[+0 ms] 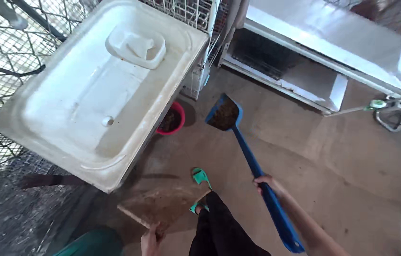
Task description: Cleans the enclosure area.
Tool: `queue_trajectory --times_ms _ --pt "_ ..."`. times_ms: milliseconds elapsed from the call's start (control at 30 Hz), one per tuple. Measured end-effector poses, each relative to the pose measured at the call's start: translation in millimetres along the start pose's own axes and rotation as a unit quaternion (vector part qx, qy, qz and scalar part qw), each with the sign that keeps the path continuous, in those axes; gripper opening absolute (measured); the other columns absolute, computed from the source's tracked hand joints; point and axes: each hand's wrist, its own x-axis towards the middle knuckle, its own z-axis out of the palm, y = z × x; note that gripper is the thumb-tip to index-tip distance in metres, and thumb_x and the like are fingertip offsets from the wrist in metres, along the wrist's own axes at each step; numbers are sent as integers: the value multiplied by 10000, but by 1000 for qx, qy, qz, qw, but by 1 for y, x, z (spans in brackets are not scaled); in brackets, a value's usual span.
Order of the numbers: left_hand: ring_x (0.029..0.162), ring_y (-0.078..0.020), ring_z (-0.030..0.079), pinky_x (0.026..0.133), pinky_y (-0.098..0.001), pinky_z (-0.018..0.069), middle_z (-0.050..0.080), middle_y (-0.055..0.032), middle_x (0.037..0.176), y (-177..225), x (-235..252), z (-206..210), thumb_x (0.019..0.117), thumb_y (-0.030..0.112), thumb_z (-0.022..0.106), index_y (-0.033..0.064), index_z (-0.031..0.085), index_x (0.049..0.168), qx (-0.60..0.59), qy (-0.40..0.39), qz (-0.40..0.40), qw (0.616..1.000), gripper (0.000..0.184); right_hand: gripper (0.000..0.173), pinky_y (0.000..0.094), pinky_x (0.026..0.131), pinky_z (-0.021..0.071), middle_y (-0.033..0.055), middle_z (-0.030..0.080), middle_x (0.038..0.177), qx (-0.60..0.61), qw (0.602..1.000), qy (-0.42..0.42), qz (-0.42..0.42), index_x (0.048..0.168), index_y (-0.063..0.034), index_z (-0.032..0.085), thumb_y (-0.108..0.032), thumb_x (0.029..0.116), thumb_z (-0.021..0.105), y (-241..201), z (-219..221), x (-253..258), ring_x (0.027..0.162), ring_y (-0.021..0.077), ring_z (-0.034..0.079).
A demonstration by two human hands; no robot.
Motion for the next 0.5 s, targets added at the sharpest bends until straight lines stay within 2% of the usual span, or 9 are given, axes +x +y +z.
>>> queue_trajectory --times_ms 100,233,300,367,400,433,467,500 --pt "524 -110 584 527 -273 539 588 -54 660 -35 13 -29 1047 184 556 -52 586 1014 32 49 -6 998 241 222 244 454 529 31 576 673 -26 999 -33 -17 1178 -37 453 27 966 472 -16 44 12 495 107 589" --pt "653 -166 604 630 -332 551 623 -157 873 -62 24 -62 1072 231 523 -100 556 1207 22 84 -27 996 359 293 267 472 536 38 565 699 -81 994 -71 -22 1256 -25 434 26 978 513 -18 109 44 498 117 576" --pt "693 -166 619 654 -327 556 640 -162 919 -65 26 -75 1080 247 507 -89 557 1224 -14 83 -44 996 369 419 288 484 537 60 570 730 -137 987 -72 -32 1348 -20 415 13 959 565 -9 137 68 508 135 576" --pt "690 -148 619 641 -299 559 624 -138 901 -67 30 -86 1079 219 490 -74 542 1203 -76 90 -43 992 322 533 330 545 562 104 607 826 -248 966 -53 -53 1416 -15 409 -32 939 645 2 162 94 567 173 611" --pt "693 -138 617 637 -288 561 605 -116 886 -69 33 -91 1076 204 478 -60 532 1186 -108 94 -35 989 291 587 381 621 585 145 639 927 -317 946 -32 -63 1437 -18 430 -66 914 692 8 173 106 655 215 652" --pt "706 -131 609 648 -282 559 580 -93 884 -72 36 -97 1075 195 462 -39 519 1171 -139 97 -25 985 259 646 452 743 599 194 658 1081 -383 921 -12 -67 1464 -23 439 -100 895 736 14 182 116 814 277 693" --pt "717 -121 609 661 -276 563 565 -71 883 -73 38 -101 1074 193 455 -13 511 1160 -169 105 -16 980 230 702 528 890 575 230 649 1231 -441 895 5 -68 1494 -33 435 -136 881 764 19 190 125 1019 344 693" --pt "743 -122 604 684 -279 563 554 -68 903 -74 38 -105 1068 182 458 -1 503 1175 -200 110 -9 974 217 743 568 969 543 241 628 1312 -490 869 19 -70 1517 -44 418 -171 874 768 26 194 134 1150 379 661"
